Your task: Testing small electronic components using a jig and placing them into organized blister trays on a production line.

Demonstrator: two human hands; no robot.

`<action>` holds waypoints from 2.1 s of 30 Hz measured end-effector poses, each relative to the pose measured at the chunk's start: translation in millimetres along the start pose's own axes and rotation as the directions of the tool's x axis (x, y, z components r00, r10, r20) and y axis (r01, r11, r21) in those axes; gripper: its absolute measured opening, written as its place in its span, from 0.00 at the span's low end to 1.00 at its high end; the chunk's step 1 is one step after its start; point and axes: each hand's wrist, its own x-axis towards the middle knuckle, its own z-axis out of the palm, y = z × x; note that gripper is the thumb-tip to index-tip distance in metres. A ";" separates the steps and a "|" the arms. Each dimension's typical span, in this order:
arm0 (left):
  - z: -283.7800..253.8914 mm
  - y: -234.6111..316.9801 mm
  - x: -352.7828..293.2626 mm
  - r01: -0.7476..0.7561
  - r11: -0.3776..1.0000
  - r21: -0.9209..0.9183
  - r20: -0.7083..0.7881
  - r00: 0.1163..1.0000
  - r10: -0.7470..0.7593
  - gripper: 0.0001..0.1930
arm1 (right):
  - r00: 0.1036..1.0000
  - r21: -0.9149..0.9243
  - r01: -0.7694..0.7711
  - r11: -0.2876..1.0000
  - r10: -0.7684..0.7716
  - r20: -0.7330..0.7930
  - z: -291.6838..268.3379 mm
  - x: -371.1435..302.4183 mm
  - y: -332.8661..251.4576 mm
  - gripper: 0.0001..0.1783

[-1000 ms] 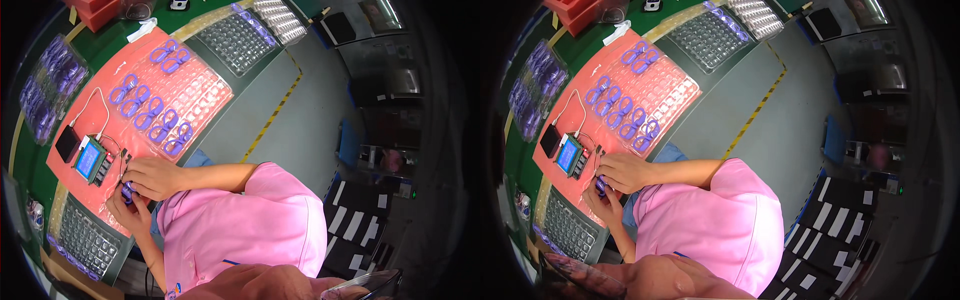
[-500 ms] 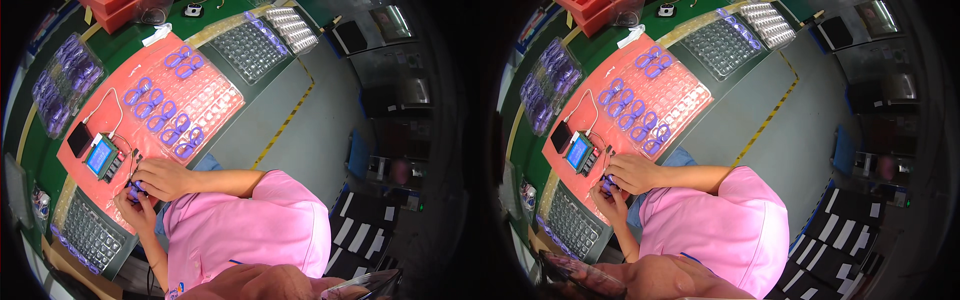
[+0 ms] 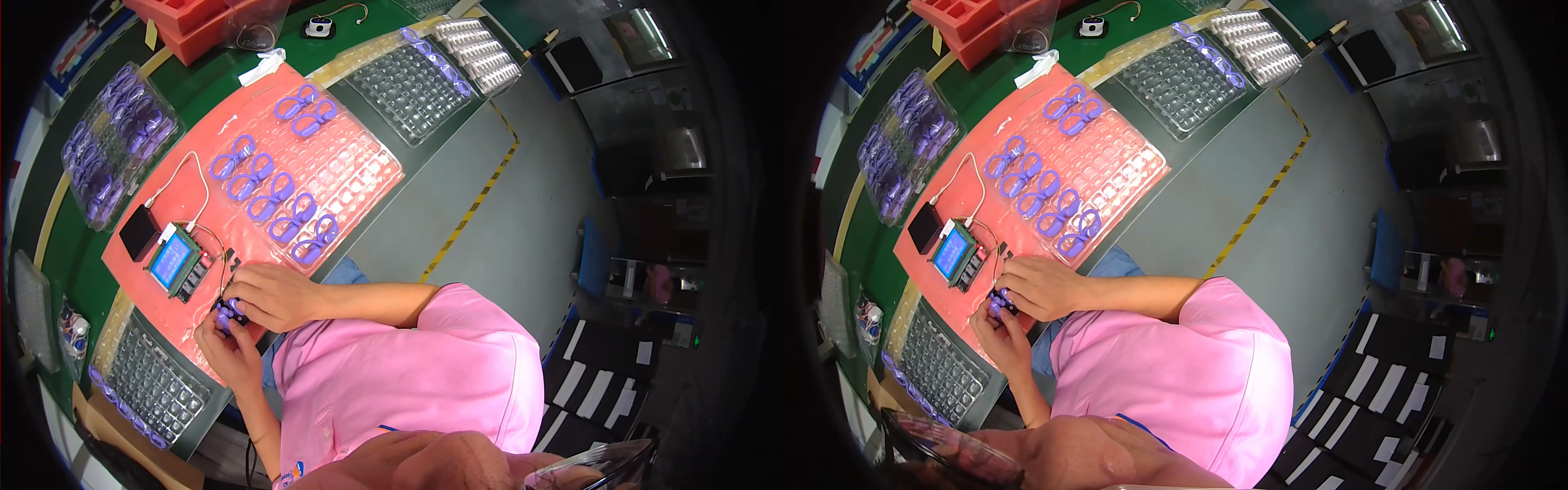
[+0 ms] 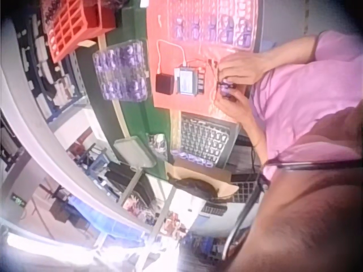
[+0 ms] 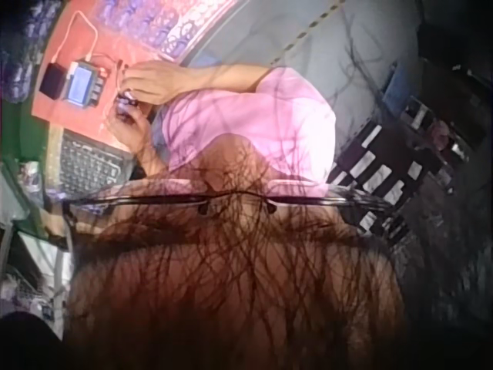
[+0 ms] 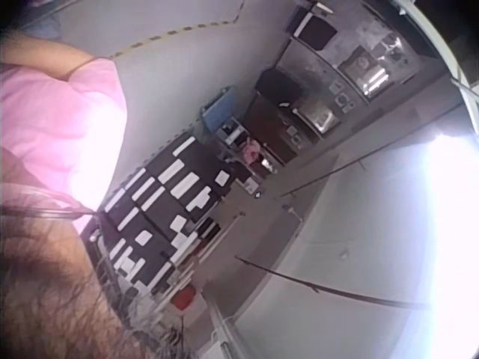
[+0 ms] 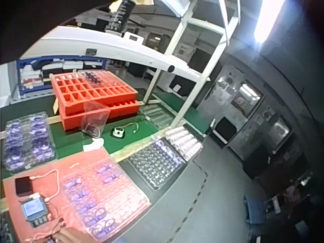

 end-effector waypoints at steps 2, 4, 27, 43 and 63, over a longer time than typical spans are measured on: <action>-2.9 4.7 2.7 0.048 0.998 0.034 0.054 0.997 -0.050 0.16 | 1.000 0.009 -0.009 1.000 0.009 0.018 1.4 0.6 0.6 0.13; -4.2 9.8 8.2 0.040 0.998 0.058 0.065 0.997 -0.043 0.16 | 0.998 0.026 -0.032 0.999 0.030 0.056 2.8 0.8 2.7 0.13; -14.1 38.4 -5.4 -0.080 0.934 0.348 -0.003 0.996 0.086 0.21 | 0.989 -0.036 -0.082 0.996 0.086 0.118 -6.4 8.1 -9.0 0.13; -16.7 34.8 -13.6 -0.047 0.947 0.317 -0.064 0.995 0.071 0.23 | 0.991 -0.012 -0.054 0.998 0.056 0.118 1.1 12.9 -3.6 0.13; -19.2 28.6 8.6 0.013 0.995 0.100 0.034 0.999 -0.016 0.21 | 0.990 -0.091 -0.023 0.996 0.035 0.133 3.5 10.4 -3.6 0.15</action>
